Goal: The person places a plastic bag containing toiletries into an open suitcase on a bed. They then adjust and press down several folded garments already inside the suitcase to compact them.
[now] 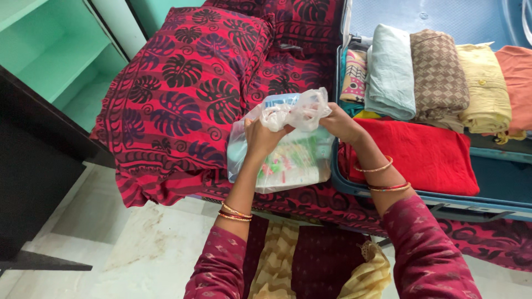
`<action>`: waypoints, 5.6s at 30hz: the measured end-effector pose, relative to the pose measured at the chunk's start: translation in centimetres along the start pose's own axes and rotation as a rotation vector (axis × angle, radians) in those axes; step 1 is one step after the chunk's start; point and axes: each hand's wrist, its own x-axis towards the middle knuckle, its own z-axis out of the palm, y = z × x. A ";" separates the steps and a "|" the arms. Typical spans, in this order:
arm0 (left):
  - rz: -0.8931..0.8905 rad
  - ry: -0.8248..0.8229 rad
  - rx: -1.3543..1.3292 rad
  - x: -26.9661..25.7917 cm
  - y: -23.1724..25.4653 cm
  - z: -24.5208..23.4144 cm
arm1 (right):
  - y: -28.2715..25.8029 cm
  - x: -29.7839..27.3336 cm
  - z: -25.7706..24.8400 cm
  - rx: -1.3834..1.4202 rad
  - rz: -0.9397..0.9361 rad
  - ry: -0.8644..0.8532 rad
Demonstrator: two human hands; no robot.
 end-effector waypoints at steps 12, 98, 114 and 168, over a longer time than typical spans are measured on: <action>-0.031 0.061 0.012 -0.2 -0.2 0.9 | -5.6 -0.1 1.0 0.002 -0.201 0.153; 0.271 -0.060 -0.120 -12.9 6.3 -8.0 | -12.5 -17.4 18.3 -1.023 -0.369 0.652; 0.178 -0.026 -0.047 -13.2 6.3 -6.5 | -9.1 -16.0 17.7 -1.113 -0.348 0.545; 0.034 0.045 -0.443 0.5 -2.6 -0.7 | -9.4 -1.9 14.2 -0.901 0.110 0.357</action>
